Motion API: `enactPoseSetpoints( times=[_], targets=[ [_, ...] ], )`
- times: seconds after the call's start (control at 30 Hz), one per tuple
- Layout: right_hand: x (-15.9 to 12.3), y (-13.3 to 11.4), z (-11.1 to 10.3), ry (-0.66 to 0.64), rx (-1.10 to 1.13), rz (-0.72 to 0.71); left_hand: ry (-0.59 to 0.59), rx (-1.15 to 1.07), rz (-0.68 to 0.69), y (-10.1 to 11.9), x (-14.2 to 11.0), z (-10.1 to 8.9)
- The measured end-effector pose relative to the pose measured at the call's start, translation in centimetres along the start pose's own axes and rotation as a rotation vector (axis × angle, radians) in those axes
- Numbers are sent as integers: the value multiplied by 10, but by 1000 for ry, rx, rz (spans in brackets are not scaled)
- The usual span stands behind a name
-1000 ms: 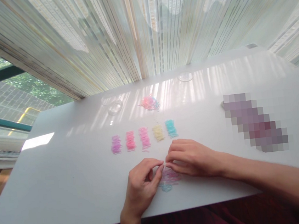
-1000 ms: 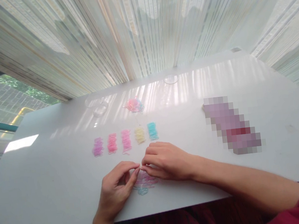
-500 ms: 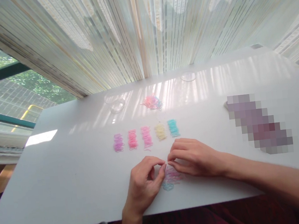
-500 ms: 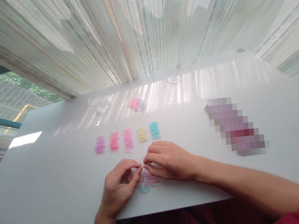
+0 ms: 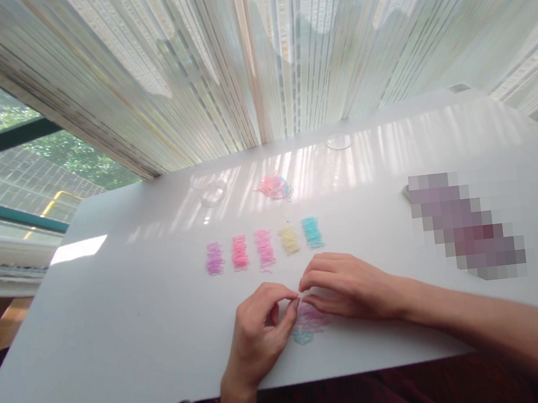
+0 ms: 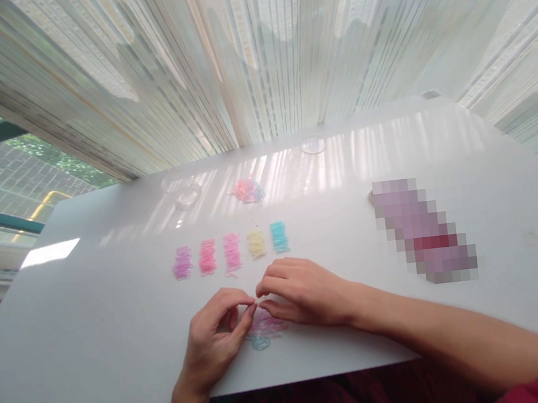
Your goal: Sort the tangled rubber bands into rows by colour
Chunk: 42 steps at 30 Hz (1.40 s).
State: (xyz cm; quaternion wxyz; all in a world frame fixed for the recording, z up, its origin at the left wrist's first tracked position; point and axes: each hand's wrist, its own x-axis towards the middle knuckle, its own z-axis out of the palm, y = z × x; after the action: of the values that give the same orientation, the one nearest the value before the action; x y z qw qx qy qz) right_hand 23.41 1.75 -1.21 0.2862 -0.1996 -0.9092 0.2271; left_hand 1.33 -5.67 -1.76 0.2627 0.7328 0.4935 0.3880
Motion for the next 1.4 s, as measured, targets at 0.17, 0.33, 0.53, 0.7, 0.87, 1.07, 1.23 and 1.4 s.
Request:
enactPoseSetpoints(
  times=[0.17,0.33,0.53,0.7,0.87,1.07,1.23,1.4],
  targets=[
    [1,1,2,40,-30,-1,14,-2,-16,0,0,0],
    [1,1,0,53,-15,2,4,-6,-24,0,0,0],
    [3,-1,0,67,-30,-13,-6,-12,-24,-1,-1,1],
    [4,0,1,73,-51,-12,0,-12,-26,-2,-1,1],
    [4,1,1,66,-42,-5,31,-5,-23,-3,-2,1],
    [3,1,2,77,-26,-12,23,-22,-19,-4,-2,1],
    [3,1,3,69,-23,-10,25,-71,33,-5,0,2],
    [3,1,3,55,-24,0,47,-64,43,-3,2,2]
  ],
)
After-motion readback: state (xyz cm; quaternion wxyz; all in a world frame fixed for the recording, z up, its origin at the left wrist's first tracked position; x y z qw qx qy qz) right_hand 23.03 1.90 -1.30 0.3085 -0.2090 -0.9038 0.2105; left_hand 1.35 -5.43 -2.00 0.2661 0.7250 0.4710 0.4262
